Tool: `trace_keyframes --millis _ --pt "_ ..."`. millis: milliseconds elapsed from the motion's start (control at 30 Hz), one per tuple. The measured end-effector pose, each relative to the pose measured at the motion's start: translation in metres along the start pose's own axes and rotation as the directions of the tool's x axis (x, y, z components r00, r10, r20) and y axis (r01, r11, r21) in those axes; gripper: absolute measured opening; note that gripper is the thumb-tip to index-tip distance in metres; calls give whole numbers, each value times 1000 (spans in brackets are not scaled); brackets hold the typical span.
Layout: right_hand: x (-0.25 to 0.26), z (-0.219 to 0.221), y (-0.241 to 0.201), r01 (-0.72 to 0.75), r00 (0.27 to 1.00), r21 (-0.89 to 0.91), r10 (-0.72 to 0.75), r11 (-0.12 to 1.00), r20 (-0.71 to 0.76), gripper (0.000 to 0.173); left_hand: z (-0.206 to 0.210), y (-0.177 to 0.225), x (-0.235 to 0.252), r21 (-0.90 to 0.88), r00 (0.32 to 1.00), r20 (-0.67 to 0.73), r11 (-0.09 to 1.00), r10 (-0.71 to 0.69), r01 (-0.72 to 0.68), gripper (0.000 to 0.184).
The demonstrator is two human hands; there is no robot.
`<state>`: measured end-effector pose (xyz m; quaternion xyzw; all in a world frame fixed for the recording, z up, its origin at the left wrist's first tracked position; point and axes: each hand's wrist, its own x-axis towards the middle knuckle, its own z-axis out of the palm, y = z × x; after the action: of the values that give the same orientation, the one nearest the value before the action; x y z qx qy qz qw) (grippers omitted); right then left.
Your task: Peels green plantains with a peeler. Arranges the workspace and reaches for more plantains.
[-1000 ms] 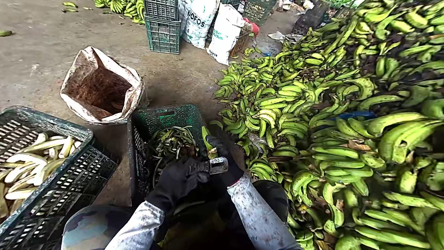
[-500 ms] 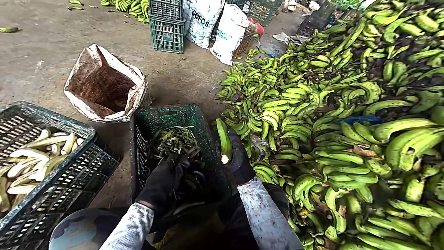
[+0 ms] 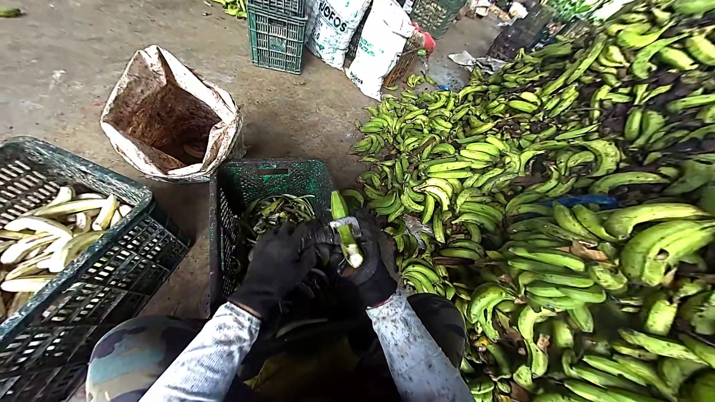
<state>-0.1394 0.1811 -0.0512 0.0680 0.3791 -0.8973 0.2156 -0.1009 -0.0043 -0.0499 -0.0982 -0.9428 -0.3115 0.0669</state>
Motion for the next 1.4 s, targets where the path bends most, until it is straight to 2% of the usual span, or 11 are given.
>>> trace_keyframes --millis 167,333,433,600,733,800,900,1033,1133,1267,1400 --pt "-16 -1 11 -165 985 41 163 985 48 50 -19 -14 22 3 944 -247 974 -217 225 51" --pt "-8 -12 -9 174 983 -154 -164 973 78 35 -31 1 6 -279 972 -86 942 -219 188 41" --pt "6 -7 -29 490 859 -400 -507 775 71 31 -14 27 -17 -466 991 90 874 -103 133 42" --pt "9 11 -40 535 720 -647 -693 544 13 47 -4 44 -29 -452 998 12 889 -66 65 50" --pt "1 3 -17 557 824 -576 -487 598 290 35 -7 18 -11 -351 994 0 931 -106 99 41" --pt "-4 4 -5 269 945 -398 -160 877 287 26 -14 1 -1 -272 982 -57 949 -178 156 39" --pt "-12 3 -1 32 954 -366 81 930 289 37 -24 -20 8 -284 941 -138 922 -310 262 42" --pt "-4 7 -9 332 943 -326 -312 885 116 31 -22 0 -6 -406 963 -107 895 -247 184 45" --pt "10 17 -20 613 764 -358 -644 704 41 39 -2 30 -24 -591 986 -32 799 -163 113 42" --pt "17 36 -28 691 573 -482 -815 538 -88 49 7 52 -33 -573 982 -70 813 -174 103 49" --pt "15 35 -18 657 687 -432 -726 617 8 44 5 39 -24 -527 982 -71 843 -174 111 45"
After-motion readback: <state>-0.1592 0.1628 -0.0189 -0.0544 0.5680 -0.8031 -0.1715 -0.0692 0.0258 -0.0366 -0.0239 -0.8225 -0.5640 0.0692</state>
